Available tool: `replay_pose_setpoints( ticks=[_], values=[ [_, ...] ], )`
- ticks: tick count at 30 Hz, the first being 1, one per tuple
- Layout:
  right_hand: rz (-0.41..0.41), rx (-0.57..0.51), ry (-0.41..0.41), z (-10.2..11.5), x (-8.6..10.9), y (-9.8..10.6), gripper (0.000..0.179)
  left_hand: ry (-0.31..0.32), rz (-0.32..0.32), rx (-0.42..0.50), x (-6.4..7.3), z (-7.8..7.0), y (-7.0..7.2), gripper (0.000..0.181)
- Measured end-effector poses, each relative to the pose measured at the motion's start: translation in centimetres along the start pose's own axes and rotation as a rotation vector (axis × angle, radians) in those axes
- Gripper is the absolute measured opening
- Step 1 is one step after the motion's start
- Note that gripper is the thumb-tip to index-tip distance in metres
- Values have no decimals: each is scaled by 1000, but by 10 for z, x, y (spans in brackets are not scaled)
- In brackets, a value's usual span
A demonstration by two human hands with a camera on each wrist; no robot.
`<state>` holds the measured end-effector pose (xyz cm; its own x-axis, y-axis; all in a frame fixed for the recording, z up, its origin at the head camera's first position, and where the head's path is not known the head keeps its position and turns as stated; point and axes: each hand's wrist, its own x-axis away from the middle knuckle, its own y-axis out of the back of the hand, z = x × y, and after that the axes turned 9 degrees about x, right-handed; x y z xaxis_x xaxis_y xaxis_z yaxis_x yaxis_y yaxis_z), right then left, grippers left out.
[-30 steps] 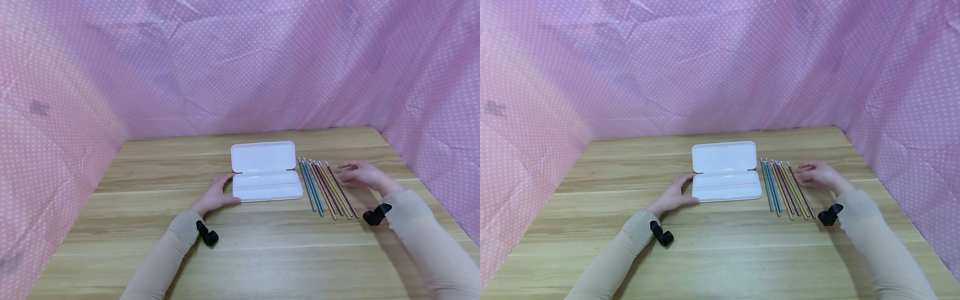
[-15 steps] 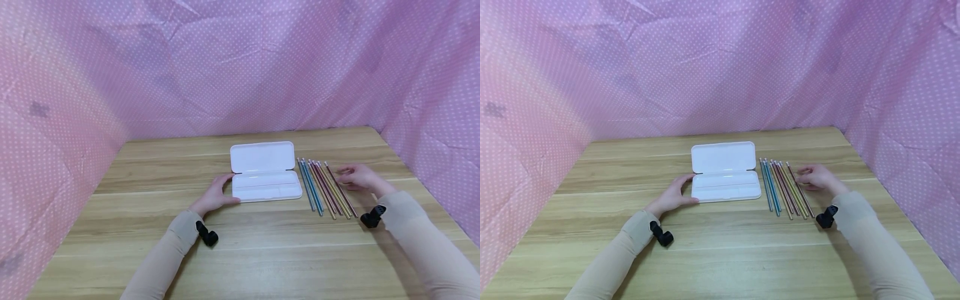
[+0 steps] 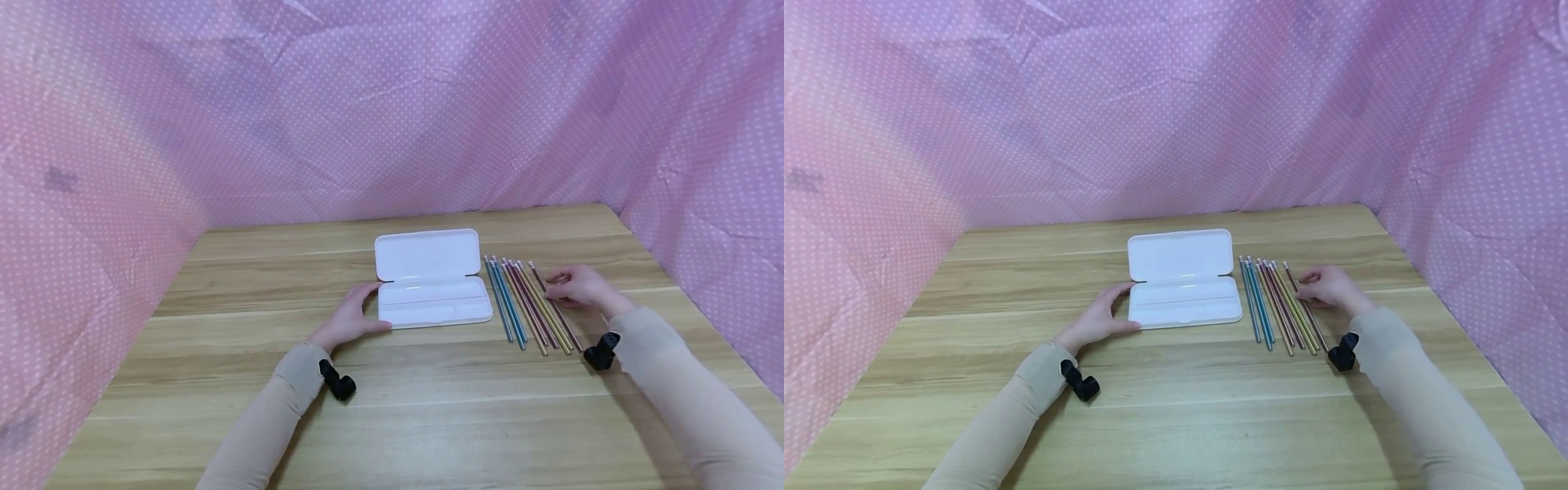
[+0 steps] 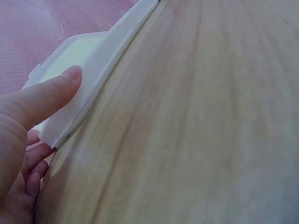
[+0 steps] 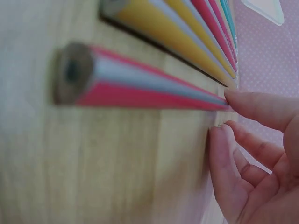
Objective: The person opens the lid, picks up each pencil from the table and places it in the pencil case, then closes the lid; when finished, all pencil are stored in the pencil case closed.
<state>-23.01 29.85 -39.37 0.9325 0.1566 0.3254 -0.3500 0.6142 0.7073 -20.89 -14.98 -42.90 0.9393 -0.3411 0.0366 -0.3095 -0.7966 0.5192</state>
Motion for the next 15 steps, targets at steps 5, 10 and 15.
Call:
replay_pose_setpoints(
  ticks=[5,10,15],
  values=[
    [-9,8,4,3,-2,-3,51,1,2,-2,0,1,1,86],
    [-20,57,7,7,-1,-4,48,24,12,3,0,1,1,87],
    [-11,108,-2,12,2,-2,48,31,13,-5,0,1,2,87]
  ],
)
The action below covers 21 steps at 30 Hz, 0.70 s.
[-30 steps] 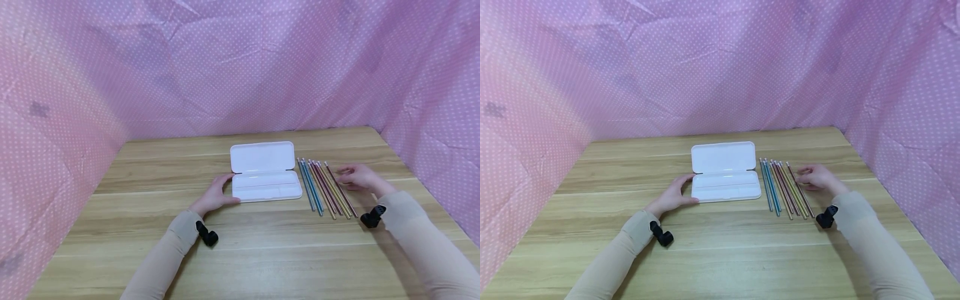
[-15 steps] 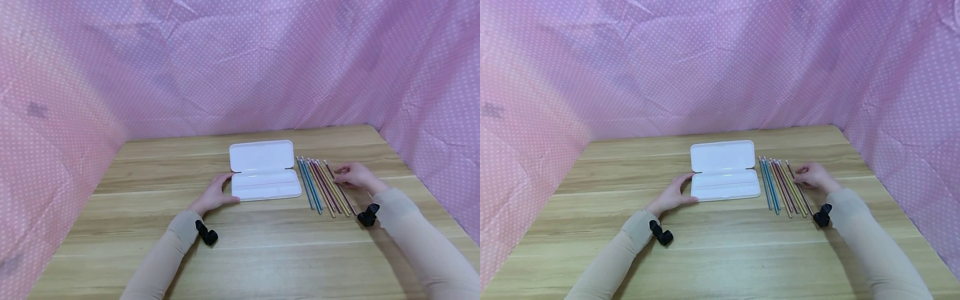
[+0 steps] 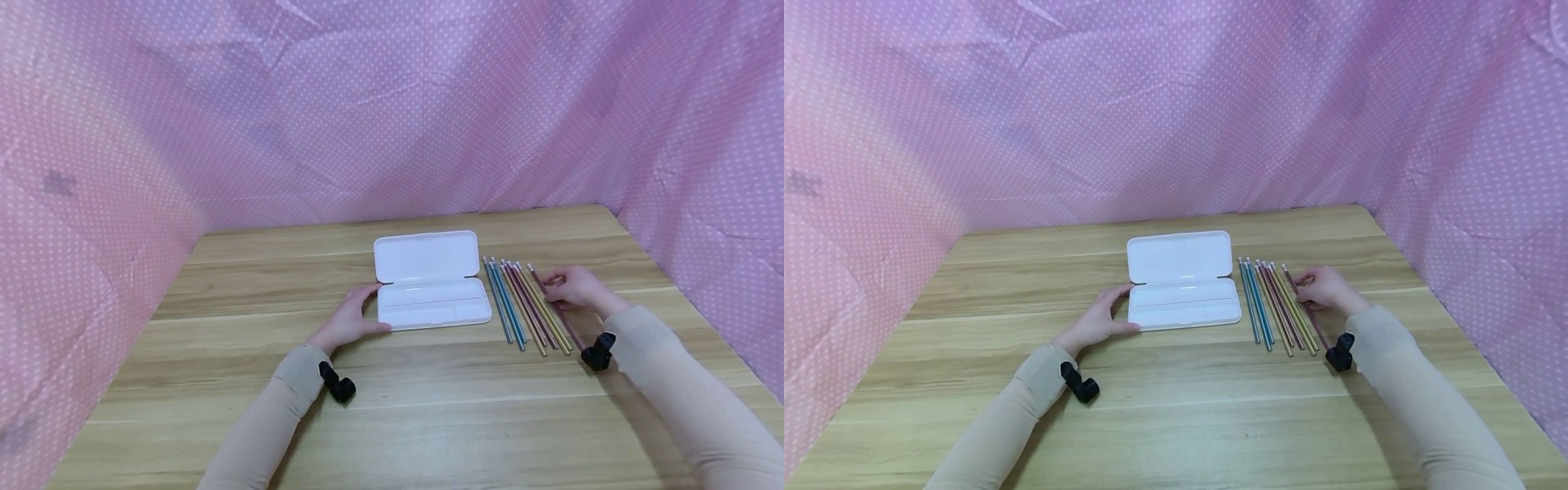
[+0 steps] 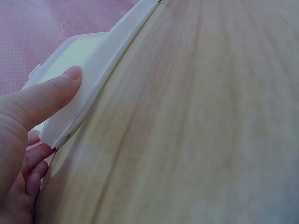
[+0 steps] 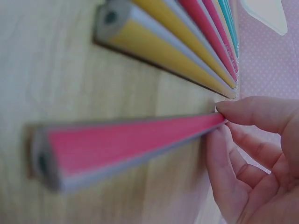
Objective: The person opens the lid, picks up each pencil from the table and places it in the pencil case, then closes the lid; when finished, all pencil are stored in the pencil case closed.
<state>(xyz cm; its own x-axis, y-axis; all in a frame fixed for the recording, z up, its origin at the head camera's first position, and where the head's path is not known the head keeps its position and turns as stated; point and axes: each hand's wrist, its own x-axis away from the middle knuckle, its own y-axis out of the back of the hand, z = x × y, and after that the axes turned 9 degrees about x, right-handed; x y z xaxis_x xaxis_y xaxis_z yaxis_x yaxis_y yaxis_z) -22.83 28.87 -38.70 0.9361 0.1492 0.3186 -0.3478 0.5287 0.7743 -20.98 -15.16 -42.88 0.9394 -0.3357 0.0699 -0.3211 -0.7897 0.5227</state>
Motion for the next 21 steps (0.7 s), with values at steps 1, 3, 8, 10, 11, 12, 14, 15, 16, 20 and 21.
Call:
replay_pose_setpoints(
  ticks=[1,3,8,10,11,12,14,15,16,20,21],
  values=[
    [4,5,-1,1,0,0,48,-1,0,-2,0,0,0,87],
    [11,10,-2,2,1,1,49,-3,-1,-3,0,0,0,86],
    [23,15,7,4,1,3,48,-9,-1,2,0,0,0,86],
    [27,14,16,4,1,4,47,-9,-1,-1,0,0,1,86],
    [28,10,19,5,1,5,48,-9,0,-3,0,0,1,86],
    [29,2,20,5,1,5,47,-9,0,-3,-1,0,1,86],
    [28,0,22,6,1,7,47,-8,-1,-5,-1,1,1,86],
    [25,-1,23,6,1,7,46,-8,-1,-3,-1,0,1,86],
    [20,-2,26,6,1,8,46,-8,-1,-3,0,0,1,86],
    [9,-1,37,9,2,9,45,-9,-1,2,0,0,2,86],
    [7,-3,40,10,3,9,45,-10,-1,2,0,0,2,86]
  ],
)
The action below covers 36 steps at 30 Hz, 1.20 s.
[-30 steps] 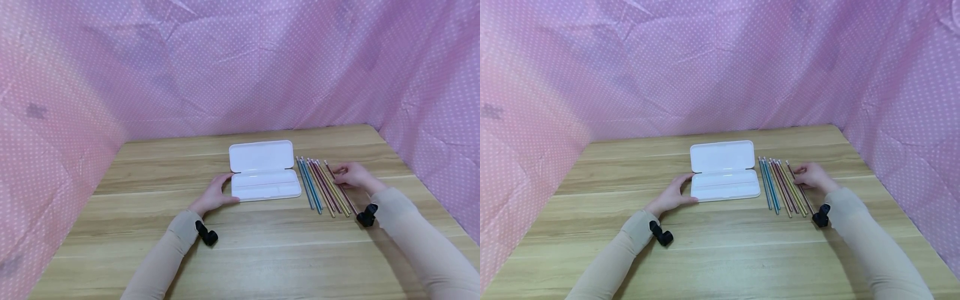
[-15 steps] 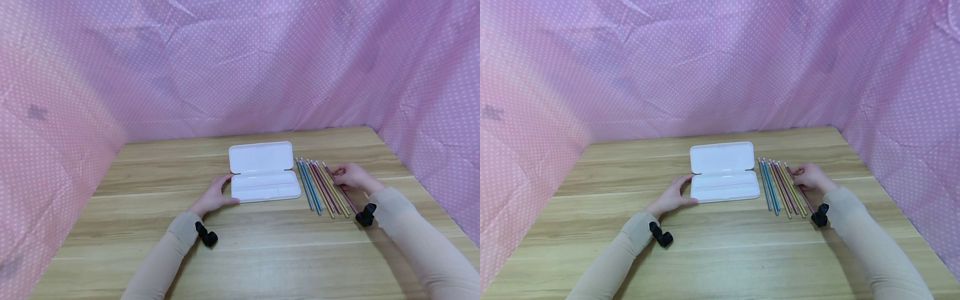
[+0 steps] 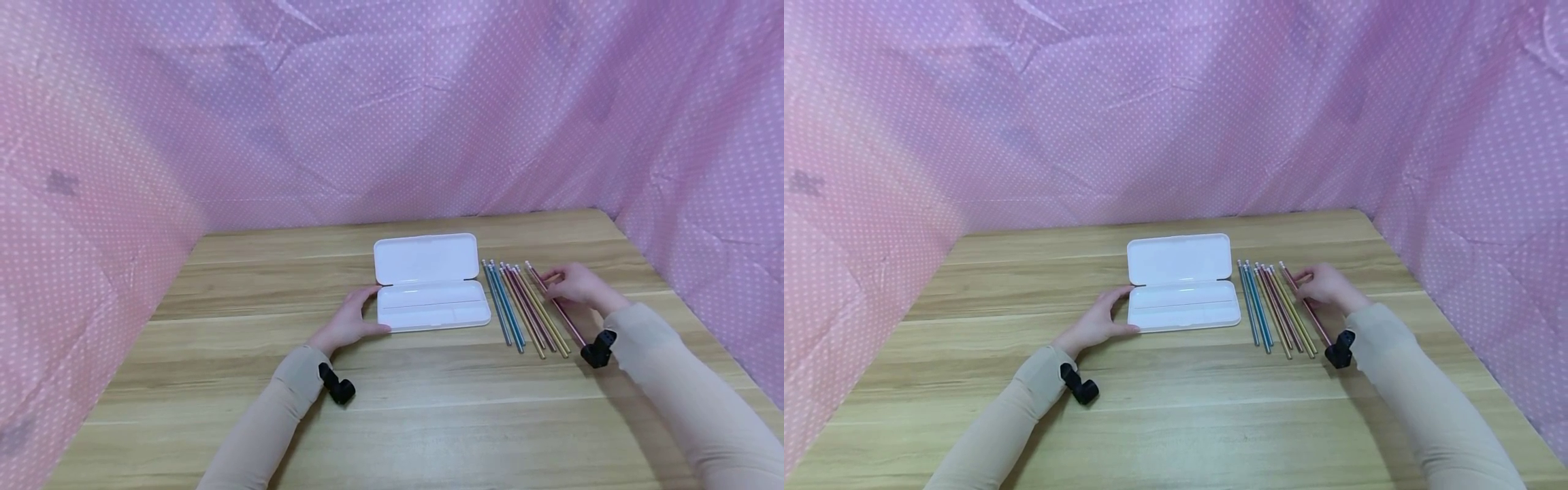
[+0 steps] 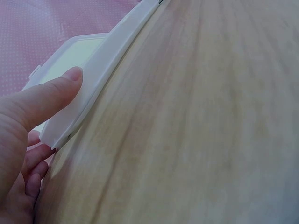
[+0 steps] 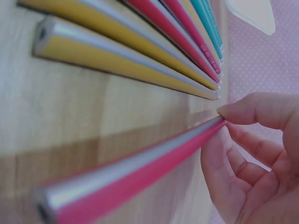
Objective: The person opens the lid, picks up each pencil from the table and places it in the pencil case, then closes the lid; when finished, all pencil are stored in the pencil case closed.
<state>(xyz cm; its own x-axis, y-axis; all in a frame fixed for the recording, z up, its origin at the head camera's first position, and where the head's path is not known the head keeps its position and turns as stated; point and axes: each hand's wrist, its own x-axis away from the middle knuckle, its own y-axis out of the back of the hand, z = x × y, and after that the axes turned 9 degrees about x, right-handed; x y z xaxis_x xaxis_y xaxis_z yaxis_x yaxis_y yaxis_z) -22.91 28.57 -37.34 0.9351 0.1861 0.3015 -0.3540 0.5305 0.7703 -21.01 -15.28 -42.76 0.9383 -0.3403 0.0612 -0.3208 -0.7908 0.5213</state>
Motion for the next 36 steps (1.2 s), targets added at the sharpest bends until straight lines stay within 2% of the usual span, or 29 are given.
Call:
replay_pose_setpoints(
  ticks=[13,25,36],
  values=[
    [-21,-21,19,15,2,3,47,3,2,-1,0,0,0,85],
    [-26,-17,53,29,-3,-3,45,11,-4,5,-1,1,-2,86],
    [-22,-33,114,53,-9,-10,44,6,1,10,0,0,-1,89]
  ],
)
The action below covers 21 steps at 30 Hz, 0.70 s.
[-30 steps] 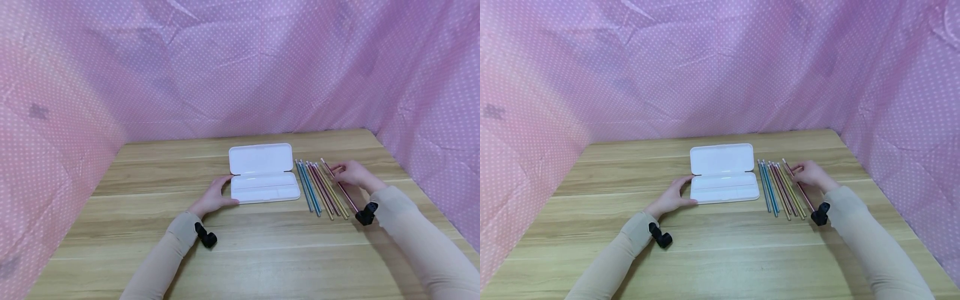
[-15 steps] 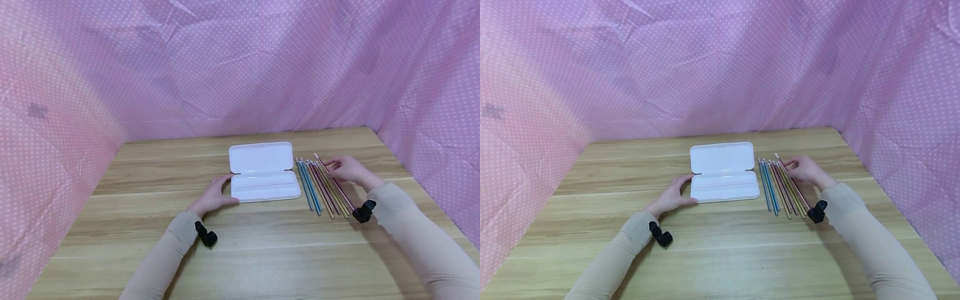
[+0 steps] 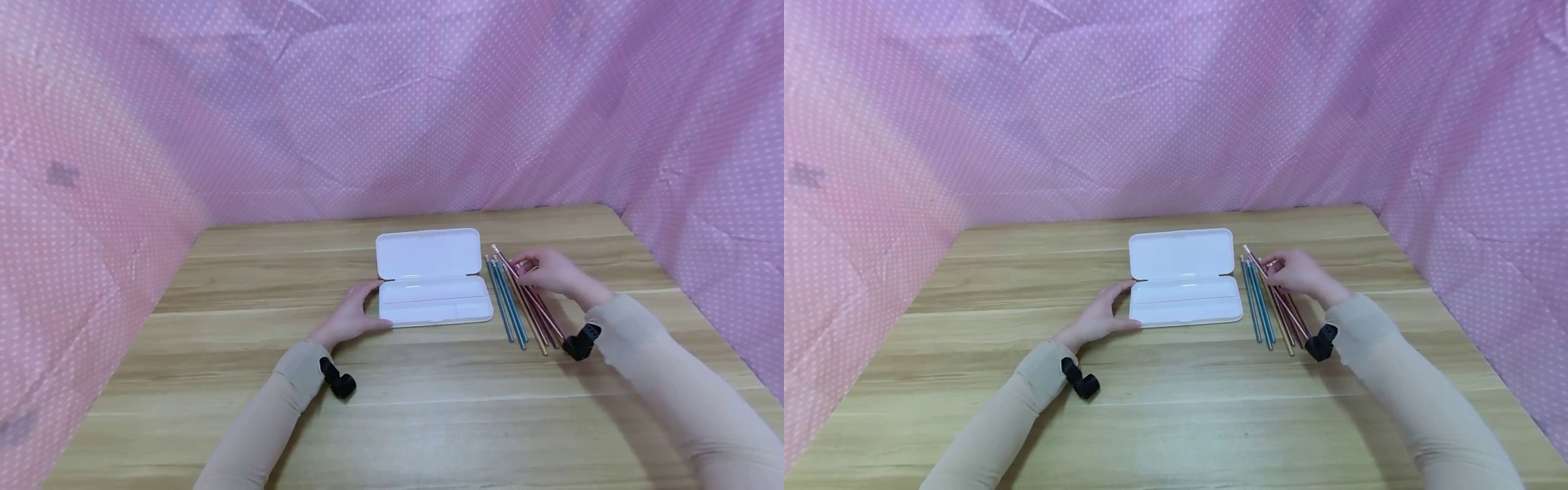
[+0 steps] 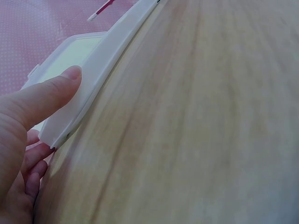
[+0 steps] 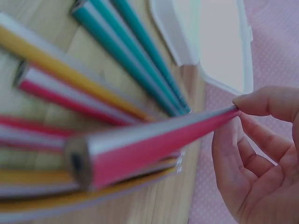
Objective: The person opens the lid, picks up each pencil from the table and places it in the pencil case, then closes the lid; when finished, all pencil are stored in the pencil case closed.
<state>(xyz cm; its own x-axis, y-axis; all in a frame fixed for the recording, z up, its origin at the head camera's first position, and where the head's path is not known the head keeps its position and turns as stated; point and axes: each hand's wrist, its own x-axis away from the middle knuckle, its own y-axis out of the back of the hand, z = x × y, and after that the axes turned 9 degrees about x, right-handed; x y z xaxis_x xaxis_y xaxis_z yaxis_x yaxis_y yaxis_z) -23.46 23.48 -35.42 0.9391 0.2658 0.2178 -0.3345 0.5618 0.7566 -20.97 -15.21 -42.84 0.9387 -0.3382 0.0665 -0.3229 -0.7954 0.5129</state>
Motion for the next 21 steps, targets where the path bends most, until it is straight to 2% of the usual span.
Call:
replay_pose_setpoints(
  ticks=[13,21],
  values=[
    [36,-78,45,27,-13,-16,44,-19,-12,-9,-3,4,-1,88],
    [33,-16,90,49,-23,-25,39,-16,-7,-5,-3,3,-2,87]
  ],
)
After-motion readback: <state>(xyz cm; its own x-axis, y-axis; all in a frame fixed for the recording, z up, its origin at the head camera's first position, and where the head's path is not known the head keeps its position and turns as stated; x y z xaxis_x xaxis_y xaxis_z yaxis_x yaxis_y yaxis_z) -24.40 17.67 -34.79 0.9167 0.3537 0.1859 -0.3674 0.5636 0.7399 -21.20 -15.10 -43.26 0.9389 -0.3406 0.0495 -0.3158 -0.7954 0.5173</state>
